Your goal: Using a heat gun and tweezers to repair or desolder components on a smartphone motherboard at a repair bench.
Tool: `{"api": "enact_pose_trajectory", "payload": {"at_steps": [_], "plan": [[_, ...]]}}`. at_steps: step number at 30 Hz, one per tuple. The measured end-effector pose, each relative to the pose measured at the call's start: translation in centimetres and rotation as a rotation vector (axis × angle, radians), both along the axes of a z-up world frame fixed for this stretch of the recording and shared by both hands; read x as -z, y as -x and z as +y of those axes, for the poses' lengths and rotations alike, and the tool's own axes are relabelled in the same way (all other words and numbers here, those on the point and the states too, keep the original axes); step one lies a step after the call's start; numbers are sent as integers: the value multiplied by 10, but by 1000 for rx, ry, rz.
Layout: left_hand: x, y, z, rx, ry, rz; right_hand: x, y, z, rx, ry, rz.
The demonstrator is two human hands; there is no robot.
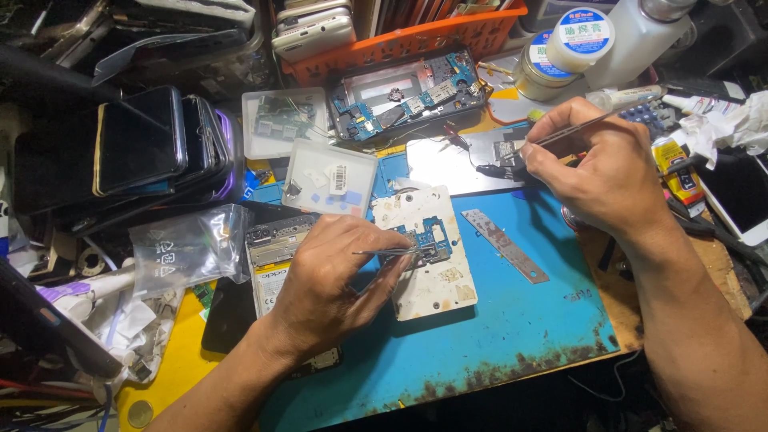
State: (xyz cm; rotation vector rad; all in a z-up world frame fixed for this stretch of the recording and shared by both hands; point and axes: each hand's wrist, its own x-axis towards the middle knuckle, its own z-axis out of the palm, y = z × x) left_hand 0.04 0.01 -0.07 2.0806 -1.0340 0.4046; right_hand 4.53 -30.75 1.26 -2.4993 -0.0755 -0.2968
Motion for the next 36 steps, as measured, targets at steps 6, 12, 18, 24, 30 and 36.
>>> {"api": "enact_pose_trajectory", "payload": {"at_steps": [6,12,18,24,30,36], "plan": [[0,0,0,-2,-6,-1,0,-1,1,-41,21,-14],[-1,0,0,-4,3,-13,-1,-2,3,-46,10,26],[0,0,0,0,-1,-7,-4,-1,2,43,-11,106],[0,0,0,-4,-3,-5,-21,3,13,138,-79,256],[-2,0,0,-3,-4,-5,-17,0,7,168,-87,254],[0,0,0,7,10,-13,-4,0,-10,93,-176,28]]}}
